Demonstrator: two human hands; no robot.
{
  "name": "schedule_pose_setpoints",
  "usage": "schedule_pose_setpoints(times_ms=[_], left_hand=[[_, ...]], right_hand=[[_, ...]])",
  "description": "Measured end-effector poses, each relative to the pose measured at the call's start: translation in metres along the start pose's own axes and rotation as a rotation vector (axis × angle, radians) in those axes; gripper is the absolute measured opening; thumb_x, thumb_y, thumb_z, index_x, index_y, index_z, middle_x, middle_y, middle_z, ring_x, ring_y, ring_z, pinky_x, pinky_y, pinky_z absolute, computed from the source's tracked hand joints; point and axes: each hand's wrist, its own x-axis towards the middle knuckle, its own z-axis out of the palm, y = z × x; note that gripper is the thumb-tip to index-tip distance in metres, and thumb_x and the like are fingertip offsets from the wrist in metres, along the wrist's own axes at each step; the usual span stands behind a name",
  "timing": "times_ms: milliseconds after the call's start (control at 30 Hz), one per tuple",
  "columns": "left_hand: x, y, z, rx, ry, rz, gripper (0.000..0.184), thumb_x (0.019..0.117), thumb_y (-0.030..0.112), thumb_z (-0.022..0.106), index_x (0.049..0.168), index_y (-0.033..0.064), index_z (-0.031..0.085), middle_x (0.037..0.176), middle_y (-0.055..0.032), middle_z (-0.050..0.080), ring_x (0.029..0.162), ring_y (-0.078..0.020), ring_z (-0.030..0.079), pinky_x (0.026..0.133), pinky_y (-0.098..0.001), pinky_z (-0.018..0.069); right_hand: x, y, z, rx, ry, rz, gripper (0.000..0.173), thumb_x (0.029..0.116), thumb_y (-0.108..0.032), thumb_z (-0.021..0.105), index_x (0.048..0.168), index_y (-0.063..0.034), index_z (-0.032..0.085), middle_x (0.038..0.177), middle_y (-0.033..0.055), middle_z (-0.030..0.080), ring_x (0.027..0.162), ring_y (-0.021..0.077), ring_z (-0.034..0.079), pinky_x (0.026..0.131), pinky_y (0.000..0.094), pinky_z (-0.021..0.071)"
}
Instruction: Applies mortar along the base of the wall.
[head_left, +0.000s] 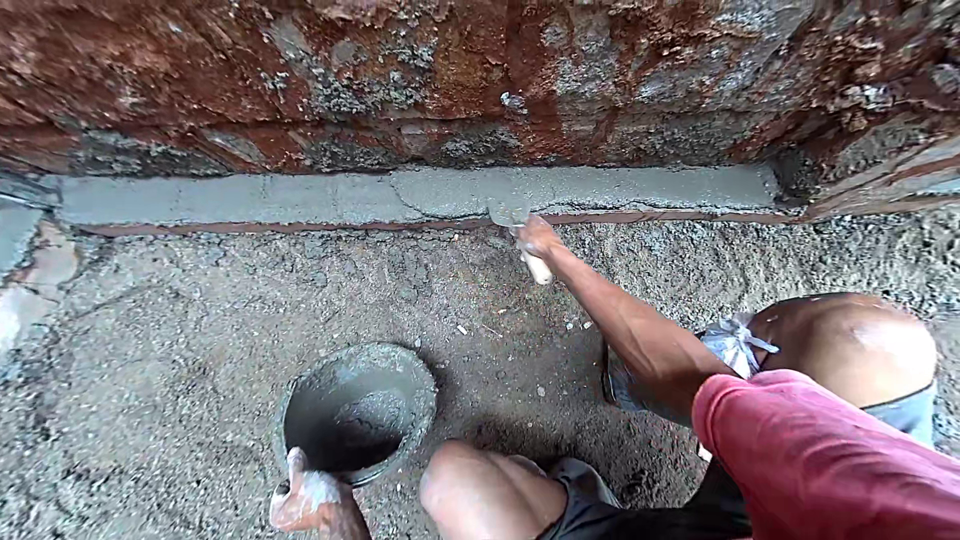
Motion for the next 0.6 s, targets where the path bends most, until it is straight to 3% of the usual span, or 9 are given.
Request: schedule_pose_setpoints(times_ms=[67, 133, 267, 400, 467, 533, 600], left_hand=[[-0.001, -0.002, -0.004, -0.009, -0.012, -0.004, 0.045, 0.0996, 0.033, 0.066, 0.117, -0.008, 0.063, 0.113, -0.0191, 0.066, 0.104, -0.0202, 0.063, 0.095, -0.0411, 0.0505], [0.001, -0.004, -0.006, 0.023, -0.017, -0.004, 0.048, 0.1, 0.036, 0.065, 0.119, -0.0076, 0.063, 0.115, -0.02, 0.066, 0.107, -0.0223, 0.063, 0.097, -0.0434, 0.05], [0.003, -0.008, -0.008, 0.051, -0.022, 0.0, 0.05, 0.1006, 0.038, 0.063, 0.12, -0.0079, 0.064, 0.118, -0.0212, 0.066, 0.111, -0.0245, 0.063, 0.099, -0.0453, 0.0499], [0.002, -0.008, -0.007, 0.011, -0.009, -0.006, 0.046, 0.0995, 0.035, 0.066, 0.116, -0.0071, 0.064, 0.112, -0.0186, 0.067, 0.104, -0.0204, 0.064, 0.095, -0.0416, 0.0507], [0.002, -0.007, -0.007, 0.033, 0.011, -0.004, 0.045, 0.0985, 0.036, 0.067, 0.112, -0.0075, 0.066, 0.11, -0.0189, 0.068, 0.103, -0.0214, 0.064, 0.095, -0.0424, 0.0504], [0.002, -0.002, -0.005, 0.062, 0.018, -0.016, 0.047, 0.0984, 0.036, 0.067, 0.113, -0.0086, 0.066, 0.113, -0.0219, 0.067, 0.107, -0.0255, 0.064, 0.098, -0.0456, 0.0484], [0.002, -0.001, -0.005, 0.082, 0.024, -0.034, 0.048, 0.0978, 0.037, 0.068, 0.114, -0.0082, 0.067, 0.116, -0.023, 0.067, 0.111, -0.028, 0.063, 0.101, -0.0475, 0.0468]], right_hand=[[-0.003, 0.023, -0.016, 0.032, 0.042, 0.044, 0.041, 0.1074, -0.032, 0.053, 0.129, 0.0019, 0.06, 0.116, 0.0254, 0.066, 0.101, 0.0377, 0.067, 0.091, 0.058, 0.0525], [-0.003, 0.043, -0.028, 0.059, 0.084, 0.068, 0.04, 0.1077, -0.033, 0.053, 0.127, 0.0009, 0.06, 0.108, 0.0223, 0.068, 0.09, 0.0332, 0.068, 0.085, 0.0537, 0.0543], [-0.013, 0.074, -0.055, 0.178, 0.148, 0.118, 0.041, 0.1091, -0.034, 0.05, 0.131, 0.0004, 0.057, 0.104, 0.0197, 0.068, 0.081, 0.0278, 0.067, 0.078, 0.0477, 0.0564], [-0.019, 0.116, -0.083, 0.23, 0.304, 0.141, 0.045, 0.1077, -0.036, 0.052, 0.133, 0.0009, 0.057, 0.109, 0.0228, 0.067, 0.089, 0.0324, 0.067, 0.082, 0.0532, 0.0559], [-0.023, 0.135, -0.092, 0.114, 0.401, 0.16, 0.049, 0.1046, -0.042, 0.056, 0.129, 0.0, 0.062, 0.116, 0.0272, 0.068, 0.103, 0.0415, 0.068, 0.09, 0.0638, 0.052], [-0.033, 0.138, -0.098, -0.038, 0.404, 0.123, 0.045, 0.105, -0.039, 0.057, 0.125, 0.0006, 0.063, 0.118, 0.0298, 0.066, 0.11, 0.0467, 0.064, 0.094, 0.0686, 0.0471], [-0.031, 0.134, -0.102, -0.194, 0.321, 0.049, 0.041, 0.1051, -0.035, 0.058, 0.127, -0.0001, 0.061, 0.114, 0.0297, 0.067, 0.105, 0.0475, 0.066, 0.091, 0.0691, 0.0486]])
